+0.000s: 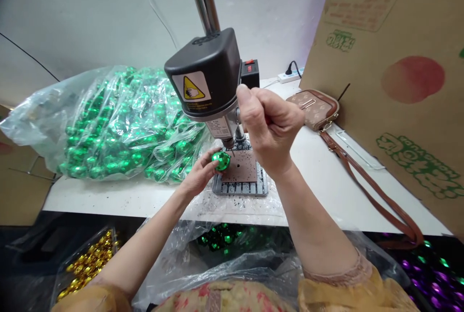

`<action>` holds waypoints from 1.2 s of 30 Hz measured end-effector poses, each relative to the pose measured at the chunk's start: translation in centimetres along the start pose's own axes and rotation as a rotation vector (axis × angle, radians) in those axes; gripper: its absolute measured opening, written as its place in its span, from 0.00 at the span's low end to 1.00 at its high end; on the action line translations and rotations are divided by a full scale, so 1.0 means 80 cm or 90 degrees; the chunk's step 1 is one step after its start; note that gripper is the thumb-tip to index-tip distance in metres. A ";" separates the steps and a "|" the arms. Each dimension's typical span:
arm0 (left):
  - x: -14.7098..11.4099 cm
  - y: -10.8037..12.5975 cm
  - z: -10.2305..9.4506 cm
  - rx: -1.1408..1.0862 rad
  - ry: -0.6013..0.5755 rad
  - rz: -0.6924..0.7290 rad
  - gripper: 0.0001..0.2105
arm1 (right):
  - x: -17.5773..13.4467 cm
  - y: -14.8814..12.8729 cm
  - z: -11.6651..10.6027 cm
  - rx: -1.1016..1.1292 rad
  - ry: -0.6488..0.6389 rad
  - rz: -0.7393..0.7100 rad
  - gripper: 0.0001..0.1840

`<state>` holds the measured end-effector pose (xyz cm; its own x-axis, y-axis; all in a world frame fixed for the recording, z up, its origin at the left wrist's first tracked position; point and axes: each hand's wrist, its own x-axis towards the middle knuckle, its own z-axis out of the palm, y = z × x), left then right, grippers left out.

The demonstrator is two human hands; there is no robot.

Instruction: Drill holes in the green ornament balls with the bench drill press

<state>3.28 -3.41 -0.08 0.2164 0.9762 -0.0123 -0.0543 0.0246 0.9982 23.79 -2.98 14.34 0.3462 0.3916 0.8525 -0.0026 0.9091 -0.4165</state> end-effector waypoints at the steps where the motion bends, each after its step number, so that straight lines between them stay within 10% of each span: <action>1: 0.003 -0.004 0.000 0.028 0.003 0.018 0.32 | 0.000 0.000 -0.001 -0.005 -0.004 0.003 0.27; 18: 0.024 -0.008 0.022 0.432 -0.003 0.200 0.23 | 0.001 -0.001 -0.002 0.015 -0.021 -0.013 0.26; 36: 0.018 -0.032 0.048 0.324 0.068 0.185 0.24 | -0.001 -0.002 -0.003 0.010 -0.022 -0.003 0.27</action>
<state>7.48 -2.88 -2.47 0.1615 0.9446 0.2858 0.3830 -0.3269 0.8639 23.98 -3.19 14.24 0.3136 0.3919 0.8649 -0.0158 0.9129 -0.4079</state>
